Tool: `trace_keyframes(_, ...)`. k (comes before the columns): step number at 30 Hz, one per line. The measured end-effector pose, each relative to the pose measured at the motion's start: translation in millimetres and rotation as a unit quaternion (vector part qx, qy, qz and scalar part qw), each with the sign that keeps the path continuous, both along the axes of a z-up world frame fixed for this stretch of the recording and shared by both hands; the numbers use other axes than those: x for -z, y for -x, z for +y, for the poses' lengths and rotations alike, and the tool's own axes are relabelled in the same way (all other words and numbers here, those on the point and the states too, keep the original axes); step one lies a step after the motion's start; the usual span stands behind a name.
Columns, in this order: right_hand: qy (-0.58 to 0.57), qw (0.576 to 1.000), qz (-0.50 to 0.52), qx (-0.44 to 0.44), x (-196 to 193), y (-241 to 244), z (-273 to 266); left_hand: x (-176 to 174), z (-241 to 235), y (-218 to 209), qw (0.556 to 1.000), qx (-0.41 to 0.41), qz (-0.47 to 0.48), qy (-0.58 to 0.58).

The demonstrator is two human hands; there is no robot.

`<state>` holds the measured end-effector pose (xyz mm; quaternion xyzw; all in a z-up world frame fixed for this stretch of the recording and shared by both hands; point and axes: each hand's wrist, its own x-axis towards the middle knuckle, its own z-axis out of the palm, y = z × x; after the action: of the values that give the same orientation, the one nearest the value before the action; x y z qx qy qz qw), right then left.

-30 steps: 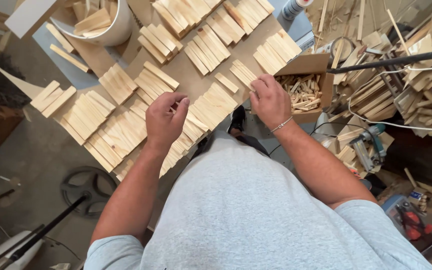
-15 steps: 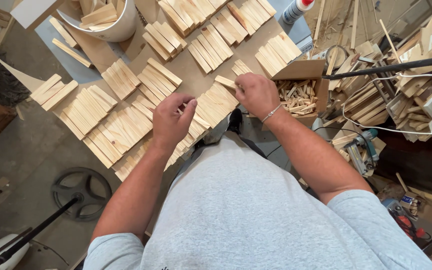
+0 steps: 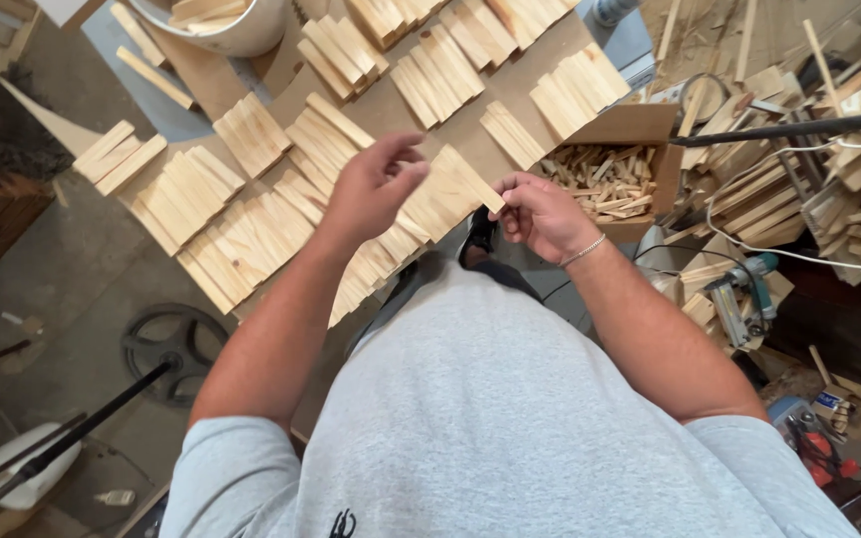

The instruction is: Organizing and aligning small wooden slats into rows on a workbench

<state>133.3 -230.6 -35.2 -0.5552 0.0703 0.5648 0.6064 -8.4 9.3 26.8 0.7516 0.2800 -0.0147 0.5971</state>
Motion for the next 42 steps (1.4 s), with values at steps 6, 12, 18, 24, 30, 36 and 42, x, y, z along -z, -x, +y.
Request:
trace_keyframes(6,-0.029,0.999,-0.010,-0.042,-23.4,21.4,30.0,23.8,4.8,-6.1,0.965,0.052,-0.080,0.244)
trace_keyframes(12,-0.014,0.938,-0.270,-0.217,-46.6,44.0,49.4,-3.0,37.0,40.7,0.977,0.066,-0.023,0.199)
trace_keyframes(18,0.097,0.815,-0.437,-0.367,-37.7,64.5,54.5,39.0,41.6,93.2,0.985,0.099,0.090,0.108)
trace_keyframes(24,0.150,0.771,-0.480,-0.391,-40.0,80.0,58.0,40.1,37.2,107.0,0.974,0.165,0.115,-0.104)
trace_keyframes(30,0.130,0.716,-0.579,-0.367,-29.7,89.0,55.8,53.4,35.5,114.4,0.960,0.055,0.055,-0.268)
trace_keyframes(36,0.091,0.694,-0.586,-0.409,-36.3,97.7,57.6,4.7,60.9,139.3,0.958,-0.106,-0.029,-0.264)
trace_keyframes(42,0.134,0.756,-0.479,-0.426,-53.7,97.5,65.2,-6.5,74.6,179.7,0.945,-0.225,-0.098,-0.218)
